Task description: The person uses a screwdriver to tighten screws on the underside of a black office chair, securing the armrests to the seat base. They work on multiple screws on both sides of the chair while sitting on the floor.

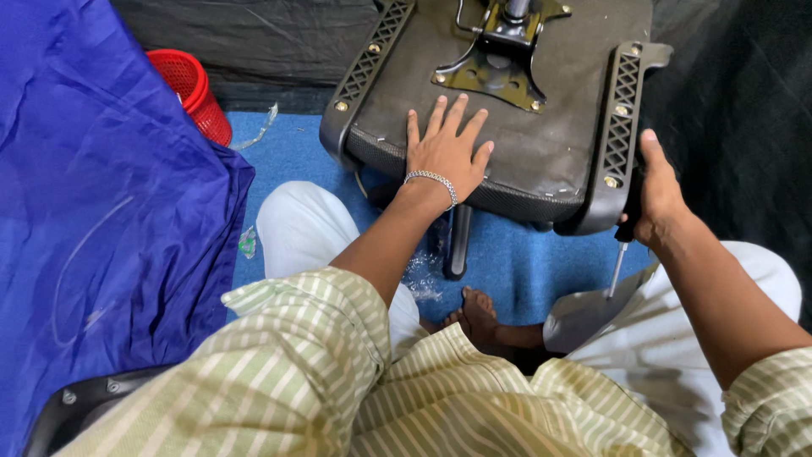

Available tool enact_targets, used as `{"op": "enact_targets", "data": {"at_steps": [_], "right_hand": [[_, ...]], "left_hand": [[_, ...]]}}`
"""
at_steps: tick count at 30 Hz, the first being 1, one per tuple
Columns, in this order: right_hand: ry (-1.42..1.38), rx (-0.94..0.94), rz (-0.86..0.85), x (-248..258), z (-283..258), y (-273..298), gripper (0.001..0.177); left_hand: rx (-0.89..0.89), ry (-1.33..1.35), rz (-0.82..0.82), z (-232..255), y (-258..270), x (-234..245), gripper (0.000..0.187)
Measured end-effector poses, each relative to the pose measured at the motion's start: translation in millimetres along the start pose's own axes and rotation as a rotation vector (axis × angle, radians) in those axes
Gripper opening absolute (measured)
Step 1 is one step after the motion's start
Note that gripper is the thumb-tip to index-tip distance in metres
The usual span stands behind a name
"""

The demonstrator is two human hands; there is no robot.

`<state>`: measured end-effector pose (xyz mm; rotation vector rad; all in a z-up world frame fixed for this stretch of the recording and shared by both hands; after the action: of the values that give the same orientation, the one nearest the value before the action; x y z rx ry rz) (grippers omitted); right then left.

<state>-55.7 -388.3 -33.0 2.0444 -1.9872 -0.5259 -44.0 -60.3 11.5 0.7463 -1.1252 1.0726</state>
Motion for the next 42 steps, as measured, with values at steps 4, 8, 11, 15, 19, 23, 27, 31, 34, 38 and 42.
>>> {"op": "enact_targets", "data": {"at_steps": [4, 8, 11, 15, 19, 23, 27, 31, 34, 38, 42], "right_hand": [[-0.188, 0.010, 0.139, 16.1, 23.3, 15.1, 0.053], [-0.096, 0.073, 0.205, 12.6, 26.1, 41.8, 0.043], [-0.121, 0.106, 0.169, 1.1, 18.4, 65.4, 0.040], [-0.063, 0.102, 0.136, -14.9, 18.6, 96.1, 0.039], [-0.019, 0.067, 0.090, -24.9, 26.1, 108.3, 0.043], [-0.172, -0.006, 0.038, -29.0, 37.3, 99.2, 0.048], [-0.409, -0.181, 0.188, -30.8, 44.2, 86.9, 0.066], [0.086, -0.018, 0.361, -26.7, 14.3, 72.8, 0.059], [0.147, 0.082, 0.316, -22.2, -22.4, 61.4, 0.049], [0.329, 0.024, 0.231, -32.7, -55.2, 50.5, 0.039], [0.547, -0.023, 0.219, -50.9, -65.4, 49.5, 0.031]], "left_hand": [[-0.034, 0.014, -0.039, 9.6, 22.6, 0.4, 0.076], [-0.104, -0.088, -0.151, 12.0, 46.8, 4.2, 0.102], [-0.075, -0.091, -0.150, 15.2, 47.1, 6.1, 0.105], [-0.090, -0.076, -0.089, 15.2, 47.9, 3.2, 0.108], [-0.041, -0.207, -0.174, 18.1, 49.8, 3.8, 0.118], [0.015, -0.348, -0.174, 34.2, 42.1, 1.5, 0.120], [0.040, -0.456, -0.022, 48.3, 29.7, -4.0, 0.108], [0.018, -0.510, -0.011, 44.9, 27.4, -8.8, 0.105], [0.013, -0.538, -0.059, 44.8, 24.4, -7.7, 0.103], [0.014, -0.571, -0.125, 47.5, 24.4, 0.2, 0.107], [0.005, -0.580, -0.220, 49.9, 25.5, 9.8, 0.116]]}}
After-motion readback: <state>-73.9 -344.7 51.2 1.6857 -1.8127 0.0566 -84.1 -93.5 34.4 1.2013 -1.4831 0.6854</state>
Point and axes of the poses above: each hand's wrist, its own y-axis away from the middle knuckle, its own x-axis out of the back of the hand, z = x × y, the point moved 2 cm from there along -y, towards the middle knuckle, and after that the axes turned 14 degrees about -z, right-handed, at the moved point
